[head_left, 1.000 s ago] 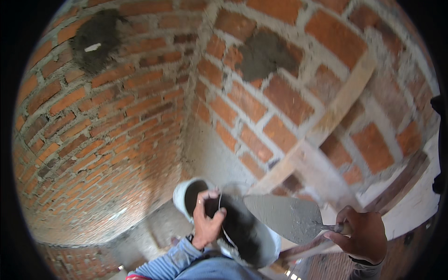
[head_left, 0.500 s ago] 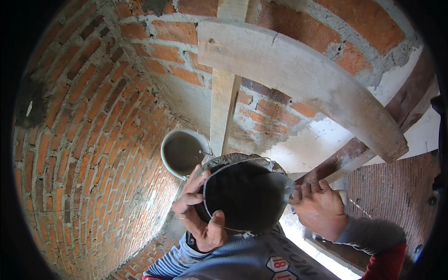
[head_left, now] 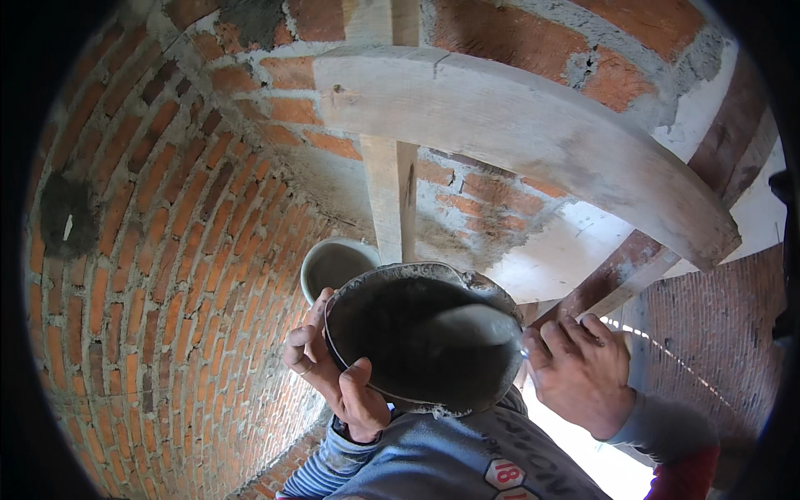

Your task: The person scoops mortar from a bucket with a trowel and applies it to a brick wall, smoothing the surface. The person also places a small white rectangular object into the mortar and continues to spread and level the material.

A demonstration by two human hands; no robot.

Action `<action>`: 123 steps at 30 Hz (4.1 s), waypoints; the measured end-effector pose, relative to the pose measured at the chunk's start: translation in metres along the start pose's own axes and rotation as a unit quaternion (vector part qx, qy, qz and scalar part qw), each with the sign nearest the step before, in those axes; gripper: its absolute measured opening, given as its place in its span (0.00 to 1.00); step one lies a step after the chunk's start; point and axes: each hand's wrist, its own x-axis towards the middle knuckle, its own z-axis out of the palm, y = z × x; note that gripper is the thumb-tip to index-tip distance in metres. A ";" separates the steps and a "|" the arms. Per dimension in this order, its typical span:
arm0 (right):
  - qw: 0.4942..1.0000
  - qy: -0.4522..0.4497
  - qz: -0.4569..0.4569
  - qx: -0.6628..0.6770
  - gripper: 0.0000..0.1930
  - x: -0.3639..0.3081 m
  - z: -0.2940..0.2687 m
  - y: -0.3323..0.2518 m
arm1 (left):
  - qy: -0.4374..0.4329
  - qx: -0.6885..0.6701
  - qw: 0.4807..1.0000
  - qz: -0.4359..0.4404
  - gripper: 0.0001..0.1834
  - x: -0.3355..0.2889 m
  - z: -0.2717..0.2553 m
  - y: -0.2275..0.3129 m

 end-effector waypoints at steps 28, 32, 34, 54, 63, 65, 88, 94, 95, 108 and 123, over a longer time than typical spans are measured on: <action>0.978 -0.199 -0.002 0.067 0.13 -0.037 0.024 0.028 | -0.121 0.038 0.987 0.095 0.38 0.010 0.012 -0.018; 0.956 -0.135 0.065 0.254 0.16 -0.031 0.029 0.014 | -0.093 0.000 0.993 0.080 0.35 0.013 0.008 -0.015; 0.927 -0.170 0.110 0.316 0.16 -0.025 0.033 0.009 | -0.093 0.030 0.992 0.083 0.34 0.011 0.005 -0.011; 0.956 0.204 -0.210 0.007 0.14 0.097 -0.205 -0.038 | 0.080 0.029 0.981 -0.176 0.31 0.044 -0.090 -0.071; 0.889 -0.282 -0.096 0.347 0.17 0.244 -0.282 -0.023 | 0.044 -0.055 0.990 -0.120 0.32 0.056 -0.089 -0.056; 0.968 -0.113 0.132 0.182 0.19 0.293 -0.289 -0.012 | 0.050 -0.071 0.989 -0.121 0.31 0.054 -0.092 -0.053; 0.988 -0.116 0.000 0.106 0.21 0.004 -0.053 0.039 | 0.086 -0.112 0.978 -0.153 0.23 0.048 -0.042 -0.019; 0.940 -0.224 0.111 0.233 0.20 -0.038 0.032 -0.004 | -0.012 -0.122 0.988 -0.097 0.28 0.013 0.003 0.008; 0.941 -0.194 0.121 0.249 0.19 -0.035 0.042 -0.010 | -0.029 -0.102 0.991 -0.084 0.28 0.011 0.008 0.008; 0.959 -0.080 0.065 0.263 0.13 -0.020 0.039 -0.004 | -0.009 -0.003 0.997 -0.079 0.27 0.007 0.026 0.008; 0.932 -0.116 -0.026 0.343 0.07 -0.013 0.041 -0.008 | -0.011 -0.026 0.997 -0.072 0.25 0.007 0.018 0.002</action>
